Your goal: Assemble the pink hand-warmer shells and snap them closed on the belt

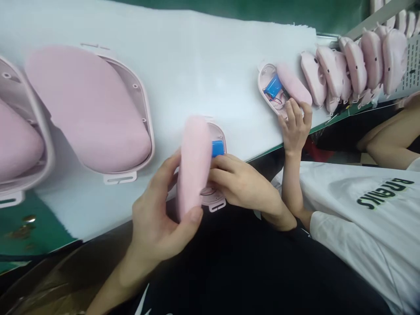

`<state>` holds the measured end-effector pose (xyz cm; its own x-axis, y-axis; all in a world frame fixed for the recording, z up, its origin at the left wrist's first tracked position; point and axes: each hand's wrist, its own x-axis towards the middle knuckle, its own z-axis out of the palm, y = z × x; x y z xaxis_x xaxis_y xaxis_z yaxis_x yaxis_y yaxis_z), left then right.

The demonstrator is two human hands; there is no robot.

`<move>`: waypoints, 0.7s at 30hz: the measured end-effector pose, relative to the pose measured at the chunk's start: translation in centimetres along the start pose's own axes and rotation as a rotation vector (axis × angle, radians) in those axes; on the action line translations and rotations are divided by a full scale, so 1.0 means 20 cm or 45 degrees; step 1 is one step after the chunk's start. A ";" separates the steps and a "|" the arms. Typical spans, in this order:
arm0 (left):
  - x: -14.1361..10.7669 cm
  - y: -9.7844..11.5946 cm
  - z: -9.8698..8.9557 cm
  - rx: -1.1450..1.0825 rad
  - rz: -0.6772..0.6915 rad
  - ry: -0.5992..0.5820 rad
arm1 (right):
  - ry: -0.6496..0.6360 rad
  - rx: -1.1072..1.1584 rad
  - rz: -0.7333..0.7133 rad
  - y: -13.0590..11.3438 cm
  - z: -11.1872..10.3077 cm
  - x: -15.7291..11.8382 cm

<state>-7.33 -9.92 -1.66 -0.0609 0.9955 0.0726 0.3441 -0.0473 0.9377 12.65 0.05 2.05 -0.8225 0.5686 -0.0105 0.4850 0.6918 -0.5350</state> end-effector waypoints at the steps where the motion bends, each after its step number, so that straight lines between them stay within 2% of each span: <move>1: 0.00 0.02 -0.01 0.008 -0.003 -0.009 | 0.027 0.043 0.011 0.00 0.01 -0.02; 5: -0.01 0.04 -0.01 0.074 -0.005 -0.034 | 0.111 0.184 0.059 0.01 0.01 -0.06; 11: 0.11 0.06 -0.03 0.048 -0.071 -0.051 | -0.033 0.419 0.072 0.09 -0.06 0.01; 14: 0.18 0.09 -0.06 -0.121 -0.004 -0.092 | -0.101 0.496 0.124 0.14 -0.08 0.05; 17: 0.22 0.11 -0.06 -0.165 0.069 -0.130 | -0.104 0.566 0.157 0.19 -0.08 0.07; 21: 0.22 0.06 0.00 -0.180 0.105 -0.047 | -0.073 0.659 0.106 0.24 -0.03 0.06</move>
<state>-7.23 -5.52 -0.12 -0.0022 0.9900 0.1413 0.2110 -0.1377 0.9677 14.23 4.35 -0.09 -0.8092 0.5772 -0.1093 0.3513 0.3263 -0.8775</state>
